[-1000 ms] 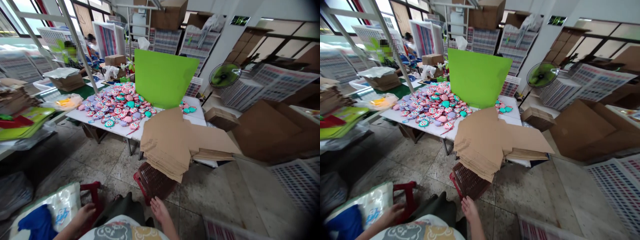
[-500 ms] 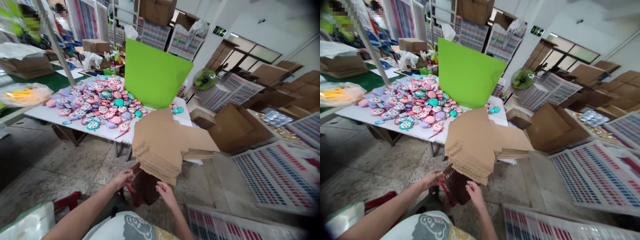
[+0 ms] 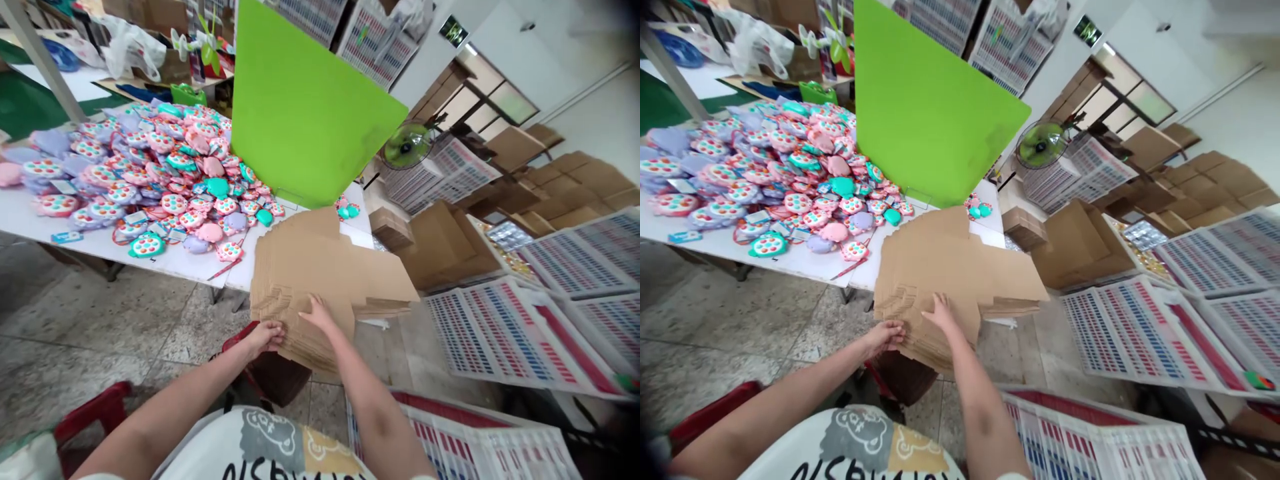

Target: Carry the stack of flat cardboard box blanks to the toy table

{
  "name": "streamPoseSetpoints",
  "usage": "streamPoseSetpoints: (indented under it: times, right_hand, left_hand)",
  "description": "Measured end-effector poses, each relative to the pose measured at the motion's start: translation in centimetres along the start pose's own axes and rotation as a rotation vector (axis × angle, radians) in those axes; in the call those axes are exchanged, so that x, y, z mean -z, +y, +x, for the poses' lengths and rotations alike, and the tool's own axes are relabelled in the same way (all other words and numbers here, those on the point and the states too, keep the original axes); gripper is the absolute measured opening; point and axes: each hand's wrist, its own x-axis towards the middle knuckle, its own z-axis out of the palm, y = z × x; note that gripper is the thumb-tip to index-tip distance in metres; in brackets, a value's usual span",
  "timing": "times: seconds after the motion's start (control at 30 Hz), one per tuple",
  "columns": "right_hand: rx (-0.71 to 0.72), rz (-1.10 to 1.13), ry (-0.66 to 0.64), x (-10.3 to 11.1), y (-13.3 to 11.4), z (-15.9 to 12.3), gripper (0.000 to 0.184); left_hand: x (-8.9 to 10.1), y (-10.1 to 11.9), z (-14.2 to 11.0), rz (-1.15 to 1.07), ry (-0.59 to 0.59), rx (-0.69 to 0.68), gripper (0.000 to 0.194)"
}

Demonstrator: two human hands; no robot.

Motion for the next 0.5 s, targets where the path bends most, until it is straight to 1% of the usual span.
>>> streamPoseSetpoints:
  times: [0.1, 0.2, 0.27, 0.37, 0.5]
  right_hand:
    - [0.006, -0.041, -0.031, -0.3, -0.7, 1.2, 0.091]
    - [0.027, -0.142, -0.055, -0.5, -1.2, 2.1, 0.085]
    - [0.068, -0.221, -0.068, -0.4, -1.4, 2.5, 0.081]
    - [0.159, -0.315, -0.093, 0.1, -1.4, 2.6, 0.079]
    - [0.263, -0.363, -0.121, 0.8, -1.5, 2.2, 0.073]
  left_hand:
    - [-0.7, 0.4, 0.6, -0.011, 0.023, -0.015, 0.032]
    - [-1.3, 0.5, 1.3, -0.025, 0.047, -0.051, 0.029]
    - [-1.7, 0.4, 1.8, -0.035, 0.076, -0.082, 0.027]
    - [-2.5, 0.2, 2.6, -0.043, 0.15, -0.121, 0.03]
    - [-4.0, -0.2, 3.5, -0.017, 0.284, -0.164, 0.044]
